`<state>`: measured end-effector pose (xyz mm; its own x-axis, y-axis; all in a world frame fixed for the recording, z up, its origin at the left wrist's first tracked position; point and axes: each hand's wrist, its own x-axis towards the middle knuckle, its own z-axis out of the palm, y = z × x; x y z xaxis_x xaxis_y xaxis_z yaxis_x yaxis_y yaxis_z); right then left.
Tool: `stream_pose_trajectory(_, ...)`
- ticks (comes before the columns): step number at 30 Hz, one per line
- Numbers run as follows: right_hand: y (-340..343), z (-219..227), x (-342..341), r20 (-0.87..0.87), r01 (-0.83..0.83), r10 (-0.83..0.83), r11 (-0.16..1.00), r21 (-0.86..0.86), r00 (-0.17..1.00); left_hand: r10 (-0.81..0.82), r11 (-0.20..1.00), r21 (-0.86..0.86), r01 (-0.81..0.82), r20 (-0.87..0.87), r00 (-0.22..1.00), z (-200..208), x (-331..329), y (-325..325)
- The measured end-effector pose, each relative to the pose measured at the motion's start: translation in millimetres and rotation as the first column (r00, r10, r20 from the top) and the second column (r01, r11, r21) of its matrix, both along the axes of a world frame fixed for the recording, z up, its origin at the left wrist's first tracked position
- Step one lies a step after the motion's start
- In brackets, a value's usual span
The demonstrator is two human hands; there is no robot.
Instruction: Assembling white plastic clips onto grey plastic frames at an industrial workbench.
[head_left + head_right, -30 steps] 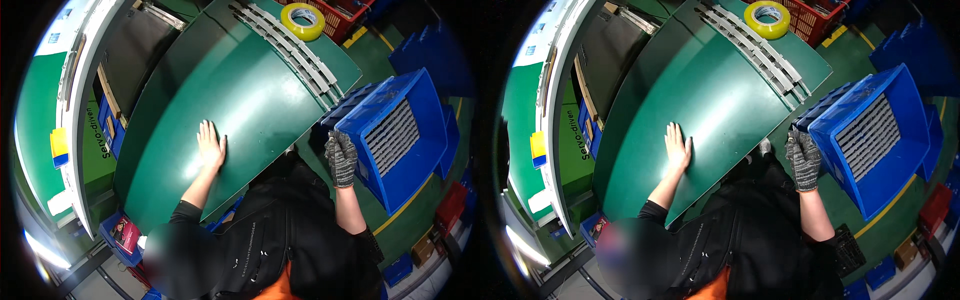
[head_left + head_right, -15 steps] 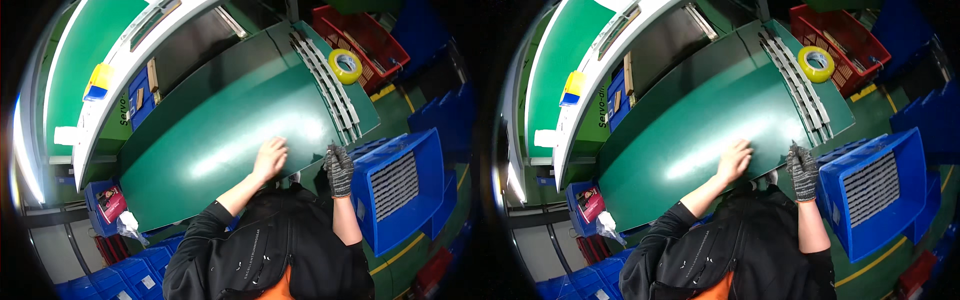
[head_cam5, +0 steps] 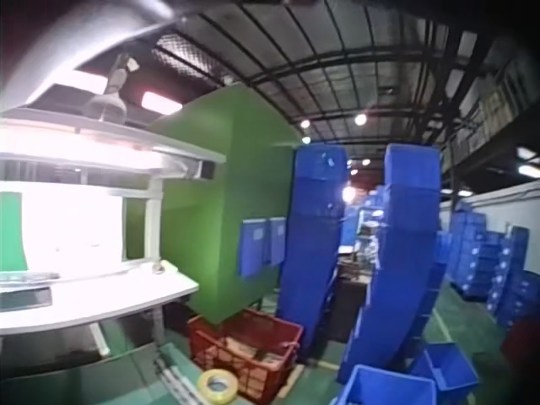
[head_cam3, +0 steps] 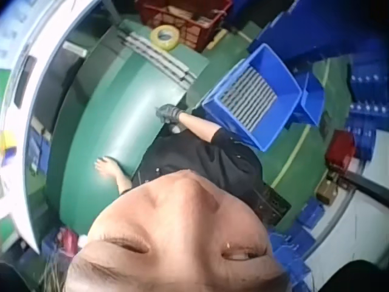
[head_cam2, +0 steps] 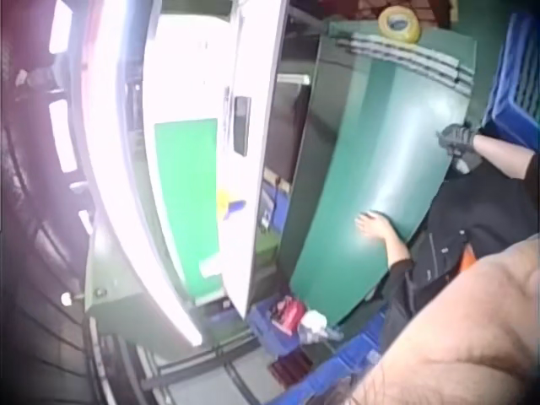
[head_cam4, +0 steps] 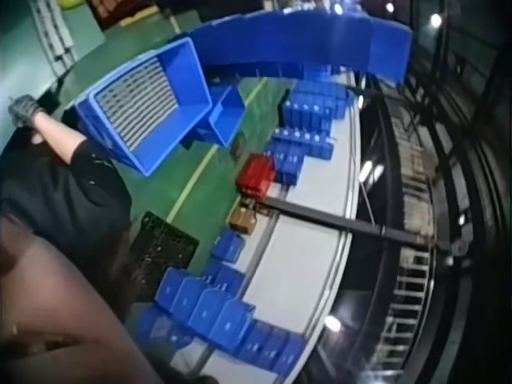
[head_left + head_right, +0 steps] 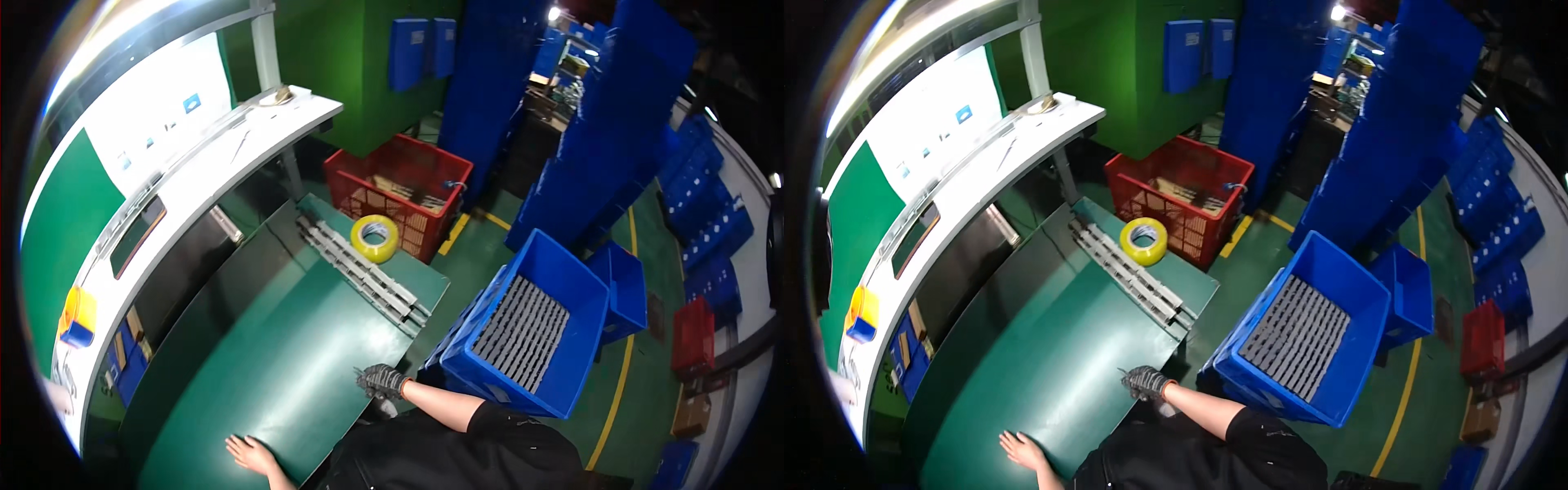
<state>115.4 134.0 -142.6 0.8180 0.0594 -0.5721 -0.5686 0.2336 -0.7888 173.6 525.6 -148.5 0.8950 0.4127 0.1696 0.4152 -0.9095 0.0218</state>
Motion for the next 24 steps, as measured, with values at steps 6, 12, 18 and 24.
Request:
stream_pose_trajectory(6, -10, 0, -2, 0.019, 0.126, -0.127, 0.99, 0.056, 0.992, -0.031, 0.998, -0.055, 0.031, -0.004, 1.0, -1, 17, -19)
stream_pose_trajectory(12, -7, 15, 1, -0.055, 0.12, -0.124, 0.991, -0.065, 0.991, -0.135, 0.981, -0.133, 0.14, 0.05, 0.99, -1, 39, -10)
stream_pose_trajectory(18, 0, 32, 3, -0.088, 0.147, -0.166, 0.97, -0.194, 0.982, -0.207, 0.957, -0.187, 0.222, 0.098, 0.974, 5, 75, -9)
stream_pose_trajectory(24, 4, 37, 6, -0.128, 0.123, -0.155, 0.967, -0.224, 0.98, -0.207, 0.959, -0.182, 0.216, 0.066, 0.976, 3, 83, -3)
